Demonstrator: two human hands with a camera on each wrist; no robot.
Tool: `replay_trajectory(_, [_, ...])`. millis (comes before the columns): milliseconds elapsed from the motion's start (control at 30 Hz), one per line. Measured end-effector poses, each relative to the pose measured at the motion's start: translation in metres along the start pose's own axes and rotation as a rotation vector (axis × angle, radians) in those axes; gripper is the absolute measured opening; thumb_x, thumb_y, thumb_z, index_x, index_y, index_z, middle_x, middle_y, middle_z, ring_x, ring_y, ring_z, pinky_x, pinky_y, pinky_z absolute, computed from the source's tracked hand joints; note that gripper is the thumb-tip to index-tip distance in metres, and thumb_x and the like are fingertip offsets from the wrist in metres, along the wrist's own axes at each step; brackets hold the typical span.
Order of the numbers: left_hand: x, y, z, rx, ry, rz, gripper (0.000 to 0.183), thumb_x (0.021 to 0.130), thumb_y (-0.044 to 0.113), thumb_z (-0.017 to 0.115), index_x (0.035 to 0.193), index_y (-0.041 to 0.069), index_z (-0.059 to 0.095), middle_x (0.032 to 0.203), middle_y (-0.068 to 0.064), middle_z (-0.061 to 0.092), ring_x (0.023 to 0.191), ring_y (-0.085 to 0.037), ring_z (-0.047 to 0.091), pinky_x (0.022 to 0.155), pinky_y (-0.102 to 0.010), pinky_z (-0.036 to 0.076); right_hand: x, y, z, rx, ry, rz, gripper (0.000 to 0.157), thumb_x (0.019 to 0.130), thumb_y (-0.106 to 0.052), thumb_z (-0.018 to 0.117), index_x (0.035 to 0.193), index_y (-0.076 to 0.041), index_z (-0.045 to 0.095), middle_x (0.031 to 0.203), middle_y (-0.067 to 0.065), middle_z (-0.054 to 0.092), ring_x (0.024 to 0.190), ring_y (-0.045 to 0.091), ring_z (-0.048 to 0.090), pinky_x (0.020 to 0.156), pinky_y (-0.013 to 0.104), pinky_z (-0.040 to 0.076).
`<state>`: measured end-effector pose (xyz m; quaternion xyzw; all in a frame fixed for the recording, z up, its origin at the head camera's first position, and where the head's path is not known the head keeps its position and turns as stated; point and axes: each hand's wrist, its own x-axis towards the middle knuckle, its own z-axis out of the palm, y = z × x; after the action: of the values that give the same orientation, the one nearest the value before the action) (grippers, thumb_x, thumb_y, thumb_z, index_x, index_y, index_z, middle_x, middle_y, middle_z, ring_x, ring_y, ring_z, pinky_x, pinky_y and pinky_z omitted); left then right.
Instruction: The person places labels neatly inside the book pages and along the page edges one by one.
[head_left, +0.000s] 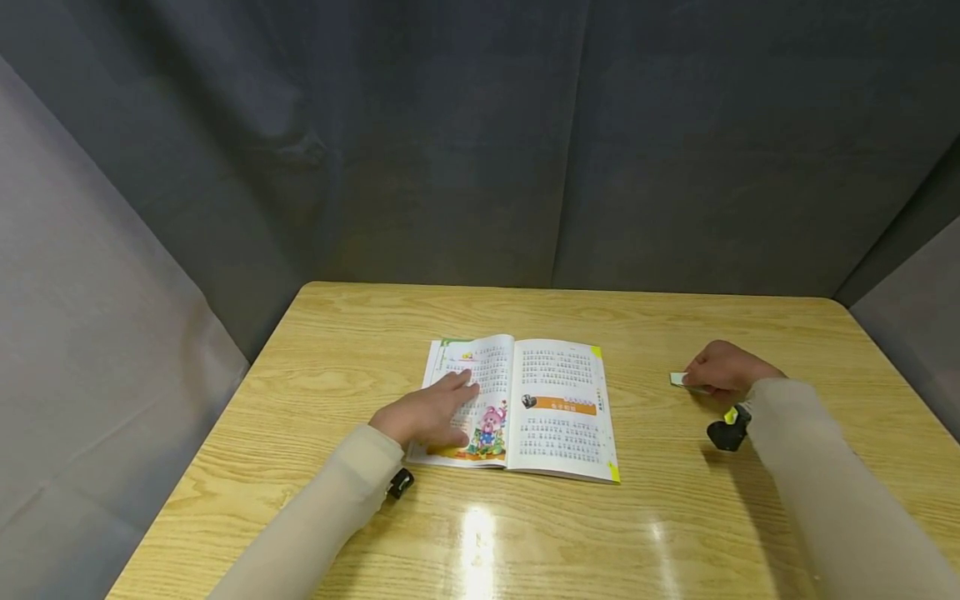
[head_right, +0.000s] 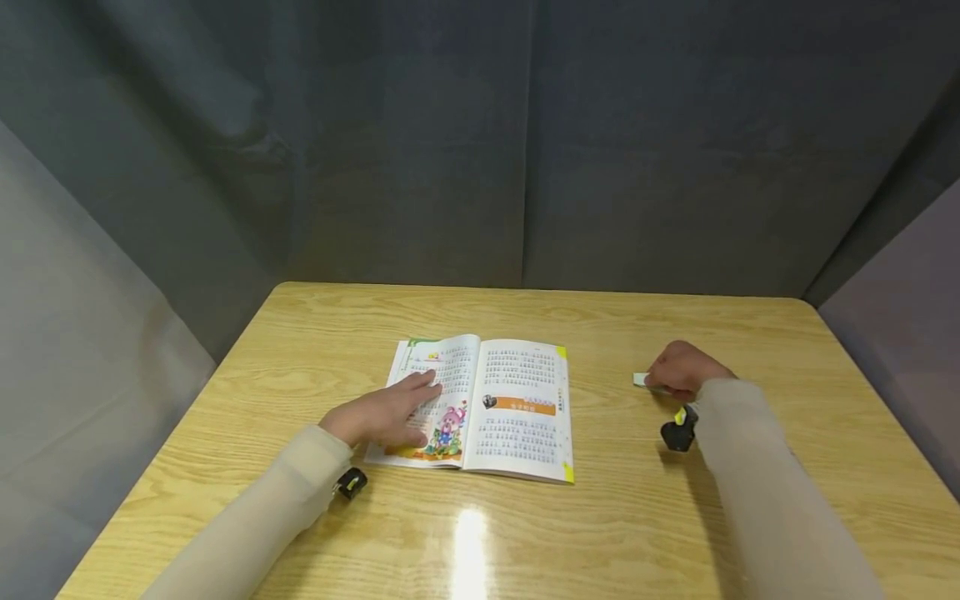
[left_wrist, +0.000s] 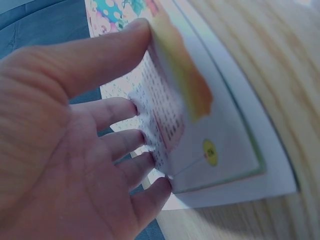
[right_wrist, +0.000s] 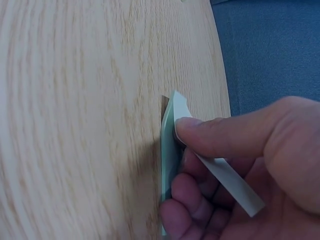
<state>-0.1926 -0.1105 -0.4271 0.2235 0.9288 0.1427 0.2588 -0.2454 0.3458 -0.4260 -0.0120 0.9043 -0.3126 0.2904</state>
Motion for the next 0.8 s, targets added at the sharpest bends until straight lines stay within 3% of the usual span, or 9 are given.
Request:
replay_trajectory(433, [-0.0002, -0.0013, -0.0001, -0.004, 0.001, -0.001, 0.079, 0.094, 0.028, 0.068, 0.159, 0.02, 0.023, 0.17, 0.002, 0.003, 0.158, -0.02, 0.003, 0.126, -0.044, 0.025, 0.0034, 0.0031, -0.0001, -0.017, 0.004, -0.028, 0.021, 0.095, -0.012, 0.055, 0.085, 0.001, 0.068, 0.055, -0.006, 0.041, 0.05, 0.009, 0.033, 0.051, 0.026, 0.034])
replay_trajectory(800, [0.0019, -0.0032, 0.0024, -0.003, 0.005, 0.004, 0.08, 0.094, 0.029, 0.069, 0.159, 0.02, 0.024, 0.17, 0.001, 0.004, 0.158, -0.021, 0.004, 0.127, -0.043, 0.022, 0.0013, 0.0048, 0.0013, -0.057, 0.032, -0.07, 0.025, 0.094, -0.016, 0.059, 0.093, 0.005, 0.07, 0.058, -0.005, 0.046, 0.054, 0.011, 0.04, 0.054, 0.027, 0.039])
